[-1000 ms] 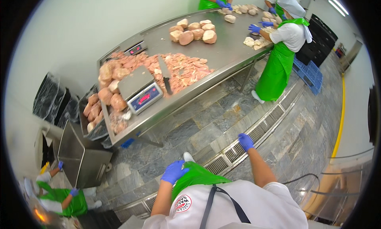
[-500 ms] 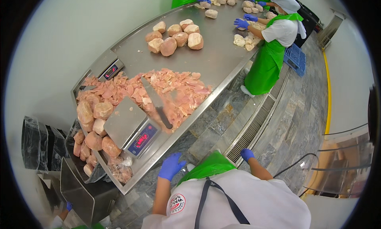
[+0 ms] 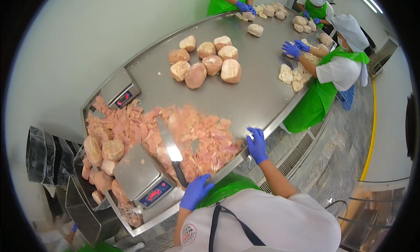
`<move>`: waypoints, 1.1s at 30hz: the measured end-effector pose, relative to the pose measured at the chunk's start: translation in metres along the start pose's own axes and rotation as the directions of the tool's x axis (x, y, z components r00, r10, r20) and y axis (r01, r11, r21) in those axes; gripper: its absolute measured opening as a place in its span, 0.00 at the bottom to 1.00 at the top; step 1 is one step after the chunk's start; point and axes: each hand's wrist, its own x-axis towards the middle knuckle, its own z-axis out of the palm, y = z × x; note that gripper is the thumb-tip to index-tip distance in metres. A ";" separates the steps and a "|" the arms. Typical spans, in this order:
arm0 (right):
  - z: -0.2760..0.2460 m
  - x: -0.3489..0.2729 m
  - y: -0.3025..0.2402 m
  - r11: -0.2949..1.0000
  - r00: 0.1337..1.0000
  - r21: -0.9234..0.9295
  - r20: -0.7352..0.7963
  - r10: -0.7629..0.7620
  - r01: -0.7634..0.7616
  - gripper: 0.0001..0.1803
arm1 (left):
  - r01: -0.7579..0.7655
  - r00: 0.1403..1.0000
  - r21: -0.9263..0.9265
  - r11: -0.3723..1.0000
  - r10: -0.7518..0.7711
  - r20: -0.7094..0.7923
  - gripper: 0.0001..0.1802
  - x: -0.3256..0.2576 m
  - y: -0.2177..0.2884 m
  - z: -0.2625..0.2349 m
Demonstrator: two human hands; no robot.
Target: The person repeatedly places raw meat portions on a digital scale, trims them with a knife to reach a target weight, and sets trimmed pieces aside on the stainless steel table. Other workers in the background handle similar meat portions.
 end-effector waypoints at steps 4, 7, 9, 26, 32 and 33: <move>0.055 0.167 0.023 0.932 0.934 -0.097 0.114 -0.339 0.350 0.18 | 0.068 0.979 -0.029 0.997 -0.073 -0.192 0.29 0.031 0.009 -0.016; 0.111 0.279 0.036 0.918 0.915 -0.065 0.139 -0.379 0.391 0.18 | 0.136 0.946 -0.008 0.991 -0.132 -0.296 0.28 0.042 0.009 -0.019; 0.149 0.345 0.053 0.951 0.943 -0.075 0.174 -0.284 0.300 0.20 | 0.185 0.945 -0.038 0.982 -0.189 -0.267 0.27 0.047 0.006 -0.016; 0.207 0.453 0.073 0.880 0.676 -0.355 0.735 0.053 0.316 0.42 | 0.292 0.949 -0.585 0.757 -0.305 0.079 0.22 0.165 0.000 -0.011; 0.162 0.323 0.035 0.969 0.410 -0.064 0.911 -0.040 0.237 0.46 | 0.126 0.896 -0.929 0.348 -0.442 -0.044 0.28 0.219 0.015 -0.017; 0.154 0.297 0.030 0.991 0.366 0.034 0.927 -0.079 0.127 0.44 | 0.084 0.887 -0.970 0.228 -0.460 -0.031 0.26 0.216 0.011 -0.002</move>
